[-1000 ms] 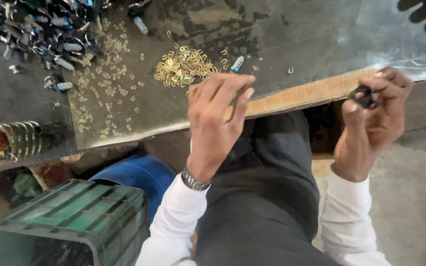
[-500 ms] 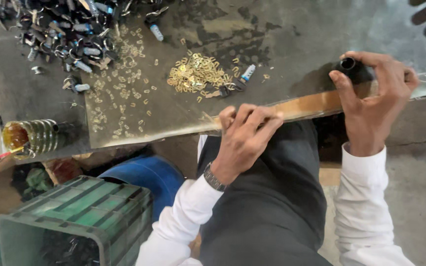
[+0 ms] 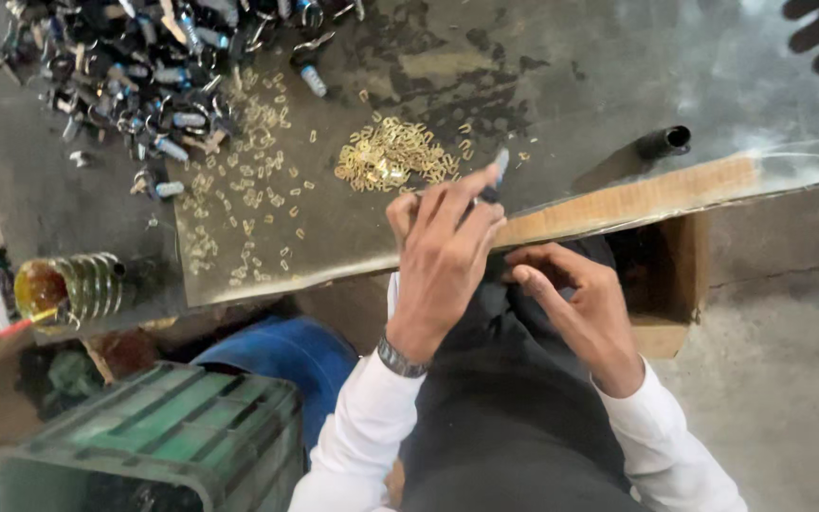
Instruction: The person sits at a workbench assembling padlock lock bodies. They pick small brass components from the table, insert them one at a time into a lock cylinder held in their other hand, occasionally use a hand tool on the cylinder, and place finished assemblies onto a large pile of black padlock bodies.
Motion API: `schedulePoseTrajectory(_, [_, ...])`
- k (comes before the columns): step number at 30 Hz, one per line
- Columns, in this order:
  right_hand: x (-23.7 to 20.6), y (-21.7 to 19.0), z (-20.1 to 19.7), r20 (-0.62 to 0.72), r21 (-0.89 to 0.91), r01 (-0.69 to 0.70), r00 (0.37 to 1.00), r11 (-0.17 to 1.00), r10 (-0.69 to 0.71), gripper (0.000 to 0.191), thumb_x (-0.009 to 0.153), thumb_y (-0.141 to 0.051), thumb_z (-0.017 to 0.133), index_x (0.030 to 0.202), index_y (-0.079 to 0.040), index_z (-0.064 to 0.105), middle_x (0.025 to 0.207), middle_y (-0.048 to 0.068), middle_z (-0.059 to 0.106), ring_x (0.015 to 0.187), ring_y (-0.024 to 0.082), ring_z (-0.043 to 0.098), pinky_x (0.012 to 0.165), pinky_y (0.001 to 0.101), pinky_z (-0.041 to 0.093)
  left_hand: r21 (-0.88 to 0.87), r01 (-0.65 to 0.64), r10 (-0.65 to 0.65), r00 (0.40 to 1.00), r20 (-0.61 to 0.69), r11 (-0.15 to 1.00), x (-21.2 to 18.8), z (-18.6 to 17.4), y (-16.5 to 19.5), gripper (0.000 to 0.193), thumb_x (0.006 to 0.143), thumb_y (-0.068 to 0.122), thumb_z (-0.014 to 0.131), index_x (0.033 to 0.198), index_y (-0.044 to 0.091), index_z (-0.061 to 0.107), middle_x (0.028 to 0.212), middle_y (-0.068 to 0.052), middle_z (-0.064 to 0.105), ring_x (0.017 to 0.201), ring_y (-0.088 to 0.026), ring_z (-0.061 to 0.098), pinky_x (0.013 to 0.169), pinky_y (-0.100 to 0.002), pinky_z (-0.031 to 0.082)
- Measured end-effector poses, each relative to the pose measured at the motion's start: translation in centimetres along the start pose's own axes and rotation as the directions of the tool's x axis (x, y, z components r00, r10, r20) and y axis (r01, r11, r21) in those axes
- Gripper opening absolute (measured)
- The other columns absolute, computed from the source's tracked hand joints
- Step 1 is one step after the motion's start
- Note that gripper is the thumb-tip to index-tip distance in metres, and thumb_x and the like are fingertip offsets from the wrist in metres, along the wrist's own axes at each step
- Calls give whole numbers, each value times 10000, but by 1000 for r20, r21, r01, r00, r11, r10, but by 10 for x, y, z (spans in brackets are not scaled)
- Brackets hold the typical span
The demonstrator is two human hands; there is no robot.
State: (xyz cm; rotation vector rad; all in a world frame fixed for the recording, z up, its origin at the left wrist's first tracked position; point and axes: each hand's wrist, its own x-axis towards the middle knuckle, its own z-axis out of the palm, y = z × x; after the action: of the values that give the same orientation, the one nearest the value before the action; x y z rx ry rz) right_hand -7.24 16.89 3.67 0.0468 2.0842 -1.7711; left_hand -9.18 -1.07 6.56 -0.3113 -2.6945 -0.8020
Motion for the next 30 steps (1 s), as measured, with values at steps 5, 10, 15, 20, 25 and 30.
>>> schedulePoseTrajectory(5, [2, 37, 8, -38, 275, 13, 999, 961, -3, 268, 1082, -186, 551, 1103, 26, 714, 983, 17, 734, 831, 58, 637, 764, 218, 520, -112, 2, 0, 1000, 20, 994, -23, 1, 8, 113, 934, 142, 758, 1023, 119, 692, 1337, 12, 668, 1129, -175, 622, 998, -391, 340])
schedulePoseTrajectory(10, [5, 67, 16, -133, 281, 53, 991, 958, -16, 198, 1069, -142, 597, 1088, 30, 693, 952, 16, 710, 853, 51, 645, 777, 223, 535, -334, 25, -16, 999, 31, 942, -35, 3, 12, 99, 947, 119, 753, 1014, 103, 682, 1269, 4, 718, 1087, -184, 667, 994, -349, 419])
schedulePoseTrajectory(15, [1, 63, 23, -256, 265, 102, 966, 959, -32, 122, 1021, -59, 645, 1117, 15, 654, 1011, 5, 678, 923, 51, 627, 813, 217, 514, -560, 120, -99, 993, 67, 820, -40, 2, 9, 99, 953, 81, 754, 1021, 70, 683, 1209, -17, 749, 1073, -203, 733, 943, -319, 478])
schedulePoseTrajectory(20, [-23, 33, 24, -334, 240, 226, 933, 944, -138, 77, 1086, 30, 653, 1130, 14, 591, 1043, 28, 615, 984, 70, 577, 940, 243, 475, -713, 141, -179, 984, 21, 687, -48, -5, 11, 128, 952, 31, 766, 1064, 36, 705, 1116, -71, 741, 1044, -211, 736, 920, -304, 578])
schedulePoseTrajectory(25, [-31, 14, 9, -298, 234, 323, 922, 917, -249, 201, 973, 34, 654, 987, -27, 464, 1151, 142, 654, 1138, 214, 664, 1033, 341, 538, -836, 375, -391, 895, 214, 401, -51, -7, 5, 135, 938, -23, 750, 1069, 8, 749, 1008, -47, 705, 766, -112, 656, 670, -234, 508])
schedulePoseTrajectory(30, [-33, 24, 6, -276, 245, 227, 948, 942, -157, 222, 1039, -41, 660, 1020, -25, 440, 1056, 164, 638, 970, 211, 687, 881, 340, 580, -866, 500, -396, 795, 459, 0, -54, -2, 1, 172, 988, 24, 694, 1157, 10, 724, 1041, -36, 713, 755, -80, 671, 632, -207, 489])
